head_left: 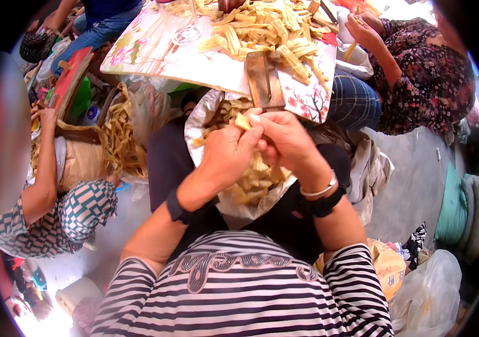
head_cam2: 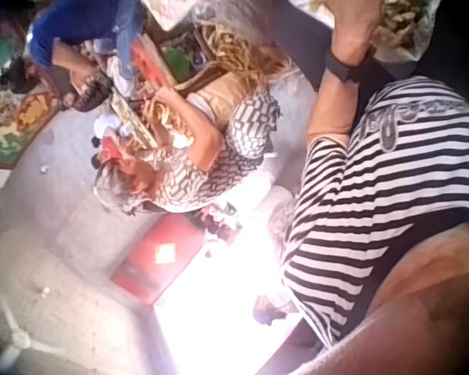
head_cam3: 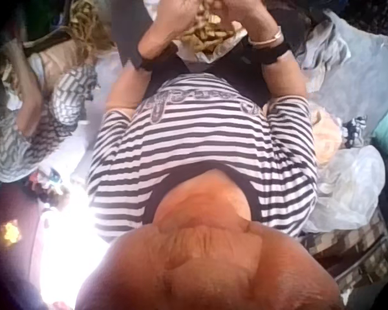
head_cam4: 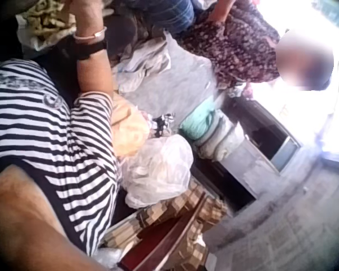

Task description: The person ties dried bean curd sticks into knots by hand and places them into a bag.

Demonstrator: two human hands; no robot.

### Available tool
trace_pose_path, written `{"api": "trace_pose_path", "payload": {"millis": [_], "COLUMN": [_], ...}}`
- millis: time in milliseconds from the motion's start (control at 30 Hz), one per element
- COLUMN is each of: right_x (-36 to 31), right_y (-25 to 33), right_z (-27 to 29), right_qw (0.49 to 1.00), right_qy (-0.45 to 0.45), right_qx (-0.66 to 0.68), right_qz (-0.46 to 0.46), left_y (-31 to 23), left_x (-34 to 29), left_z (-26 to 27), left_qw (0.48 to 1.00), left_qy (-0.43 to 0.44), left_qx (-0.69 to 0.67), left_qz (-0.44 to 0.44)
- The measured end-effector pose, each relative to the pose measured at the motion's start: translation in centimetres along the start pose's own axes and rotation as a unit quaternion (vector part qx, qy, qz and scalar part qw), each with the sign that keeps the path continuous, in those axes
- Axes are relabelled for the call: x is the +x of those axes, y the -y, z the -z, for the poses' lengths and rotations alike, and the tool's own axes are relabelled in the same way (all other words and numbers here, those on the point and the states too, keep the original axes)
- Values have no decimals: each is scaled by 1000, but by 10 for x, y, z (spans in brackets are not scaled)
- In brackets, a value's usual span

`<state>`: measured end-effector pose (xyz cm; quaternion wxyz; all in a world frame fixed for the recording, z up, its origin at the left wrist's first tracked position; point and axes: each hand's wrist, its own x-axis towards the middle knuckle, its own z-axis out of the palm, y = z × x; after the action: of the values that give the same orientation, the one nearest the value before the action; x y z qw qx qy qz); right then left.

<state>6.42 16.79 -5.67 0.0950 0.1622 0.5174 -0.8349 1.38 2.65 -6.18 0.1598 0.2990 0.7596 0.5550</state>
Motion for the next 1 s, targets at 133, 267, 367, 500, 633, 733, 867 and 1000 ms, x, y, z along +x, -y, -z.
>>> {"api": "trace_pose_path", "payload": {"millis": [133,267,367,500,633,733,867,1000], "right_x": [-14,-38,-53,-78,-90,-89,-78,-81], "right_y": [-24,-22,-16,-11,-16,-30,-46,-42], "right_z": [-19,-38,-43,-52,-53,-63,-65,-60], "right_qw": [995,995,939,995,981,870,808,957], "right_qy": [36,24,-20,47,90,-107,-185,-77], "right_qx": [97,-58,-311,-70,84,-339,-380,-140], "right_qz": [-3,71,148,42,153,343,409,244], "left_y": [6,-21,-44,-44,-35,-44,-45,-52], "left_x": [-16,-9,-4,-18,-47,-75,-74,-63], "left_z": [-1,12,34,38,31,9,6,30], "left_qw": [914,810,830,910,925,970,990,997], "left_qy": [25,-79,-192,-299,-132,-68,11,68], "left_qx": [-393,-578,-524,-226,-4,-67,-105,23], "left_qz": [101,60,19,-179,-356,-224,-98,1]}}
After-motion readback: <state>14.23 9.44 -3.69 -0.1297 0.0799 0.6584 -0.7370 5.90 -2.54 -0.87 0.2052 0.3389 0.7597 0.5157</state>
